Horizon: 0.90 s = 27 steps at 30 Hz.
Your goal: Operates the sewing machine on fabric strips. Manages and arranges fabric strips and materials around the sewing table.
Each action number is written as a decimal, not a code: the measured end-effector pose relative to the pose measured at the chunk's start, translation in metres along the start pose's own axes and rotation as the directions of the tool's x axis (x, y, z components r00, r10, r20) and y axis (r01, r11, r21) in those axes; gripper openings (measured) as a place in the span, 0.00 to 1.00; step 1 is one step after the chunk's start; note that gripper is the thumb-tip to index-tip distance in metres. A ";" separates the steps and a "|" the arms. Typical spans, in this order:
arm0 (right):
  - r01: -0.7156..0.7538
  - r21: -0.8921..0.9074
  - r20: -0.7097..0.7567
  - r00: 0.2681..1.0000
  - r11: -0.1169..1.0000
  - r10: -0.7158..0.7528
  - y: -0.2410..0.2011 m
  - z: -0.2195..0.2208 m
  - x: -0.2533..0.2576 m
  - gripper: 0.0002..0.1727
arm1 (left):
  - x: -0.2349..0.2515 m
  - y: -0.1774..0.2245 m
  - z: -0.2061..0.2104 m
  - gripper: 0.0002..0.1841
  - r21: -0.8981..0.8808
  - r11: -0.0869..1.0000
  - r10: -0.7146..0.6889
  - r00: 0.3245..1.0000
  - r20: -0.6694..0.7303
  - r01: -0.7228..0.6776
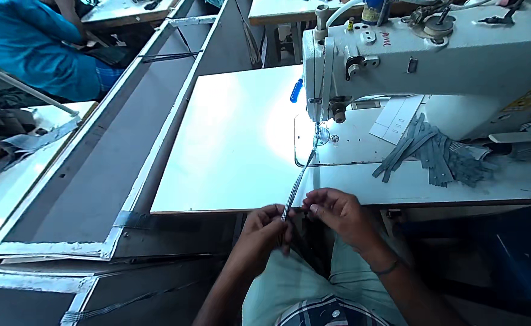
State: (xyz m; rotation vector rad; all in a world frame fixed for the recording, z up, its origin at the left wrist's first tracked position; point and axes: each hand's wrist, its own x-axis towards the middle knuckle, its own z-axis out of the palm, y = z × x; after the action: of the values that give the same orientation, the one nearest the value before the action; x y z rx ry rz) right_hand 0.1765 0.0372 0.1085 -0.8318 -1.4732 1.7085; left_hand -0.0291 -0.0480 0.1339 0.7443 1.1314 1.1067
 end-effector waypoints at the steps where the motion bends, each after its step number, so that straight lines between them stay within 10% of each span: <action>1: -0.072 0.128 0.045 0.997 0.989 0.066 0.002 0.004 -0.001 0.14 | -0.013 -0.002 -0.002 0.11 -0.077 0.996 -0.024 0.993 0.112 0.033; 4: -0.257 0.431 0.171 0.965 0.865 0.201 0.009 0.012 0.003 0.20 | -0.052 -0.015 -0.005 0.14 -0.279 0.948 -0.022 0.907 0.420 0.152; 9: -0.244 0.673 0.084 0.963 0.698 0.256 -0.002 0.027 0.019 0.18 | -0.097 -0.034 -0.011 0.20 -0.361 0.887 -0.043 0.828 0.559 0.290; 13: -0.215 0.529 -0.067 0.954 0.821 0.293 -0.014 0.029 0.016 0.12 | -0.122 -0.025 -0.048 0.13 0.080 0.996 -0.067 0.956 0.284 0.046; 17: -0.164 0.347 -0.145 0.963 0.923 0.225 -0.011 0.025 0.009 0.16 | -0.156 -0.003 -0.094 0.18 0.821 0.565 -0.053 0.996 -0.067 0.085; 23: -0.073 0.024 -0.247 0.966 0.997 0.076 -0.010 0.014 0.000 0.21 | -0.172 0.050 -0.135 0.20 0.647 0.760 -0.182 0.977 0.109 0.069; 27: -0.025 -0.338 -0.333 0.938 0.941 -0.095 -0.007 0.007 0.000 0.15 | -0.095 0.023 -0.126 0.31 0.871 0.489 0.038 0.999 0.032 -0.047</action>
State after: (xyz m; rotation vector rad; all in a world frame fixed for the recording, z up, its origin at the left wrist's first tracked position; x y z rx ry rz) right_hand 0.1718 0.0339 0.1167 -1.2108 -1.5395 1.2163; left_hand -0.1591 -0.1392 0.1478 1.5836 1.6932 0.4668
